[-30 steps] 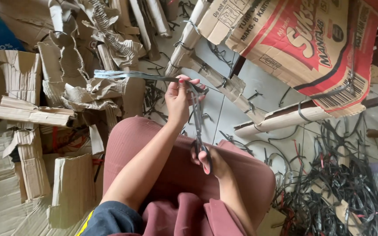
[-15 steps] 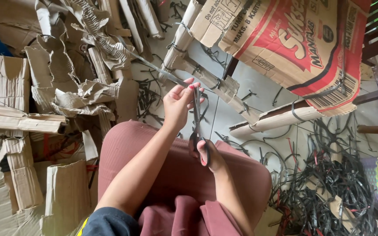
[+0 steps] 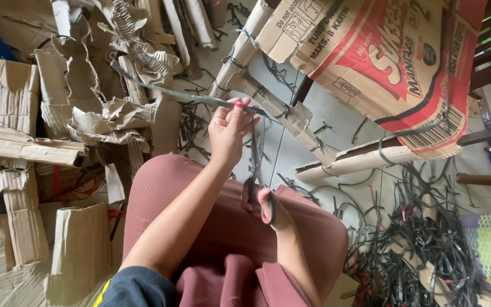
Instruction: Cutting plastic strips and wrapping them around a wooden chair stretcher for protection.
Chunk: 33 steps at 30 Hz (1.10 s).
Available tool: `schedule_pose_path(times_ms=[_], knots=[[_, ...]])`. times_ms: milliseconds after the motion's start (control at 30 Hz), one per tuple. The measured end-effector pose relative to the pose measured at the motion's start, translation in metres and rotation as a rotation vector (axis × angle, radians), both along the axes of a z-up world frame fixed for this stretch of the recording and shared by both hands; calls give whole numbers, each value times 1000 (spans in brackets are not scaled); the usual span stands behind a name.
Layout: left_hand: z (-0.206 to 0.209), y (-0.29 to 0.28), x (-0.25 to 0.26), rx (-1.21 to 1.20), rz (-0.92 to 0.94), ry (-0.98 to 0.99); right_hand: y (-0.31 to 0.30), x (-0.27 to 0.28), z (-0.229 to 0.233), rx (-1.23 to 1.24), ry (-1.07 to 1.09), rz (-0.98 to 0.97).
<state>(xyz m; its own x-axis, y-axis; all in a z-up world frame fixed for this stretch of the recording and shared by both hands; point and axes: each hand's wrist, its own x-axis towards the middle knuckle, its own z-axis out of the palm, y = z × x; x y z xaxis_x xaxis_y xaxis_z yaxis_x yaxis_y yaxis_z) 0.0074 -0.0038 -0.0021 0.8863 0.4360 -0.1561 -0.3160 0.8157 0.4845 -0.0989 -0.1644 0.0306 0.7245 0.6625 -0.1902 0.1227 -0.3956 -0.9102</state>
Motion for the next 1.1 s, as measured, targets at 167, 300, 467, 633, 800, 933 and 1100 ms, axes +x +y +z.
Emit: schedule_pose_path(times_ms=[167, 300, 467, 633, 800, 933, 1100], knots=[[10, -2, -6, -24, -16, 12, 28, -7, 41, -143, -46, -105], [12, -8, -7, -36, -56, 25, 31, 5, 23, -124, -1, -185], [-7, -13, 0, 4, -69, 77, -10, 33, -71, -203, -18, -275], [-11, -18, 3, -6, -68, 76, 36, 17, -5, -252, -122, -341], [0, -15, -4, 10, -71, 94, 41, 12, -28, -277, -165, -416], [-15, -18, -1, 4, -93, 81, 38, 11, -33, -277, -153, -456], [-6, -21, -5, -127, -120, -10, 38, 7, -38, -268, -125, -530]])
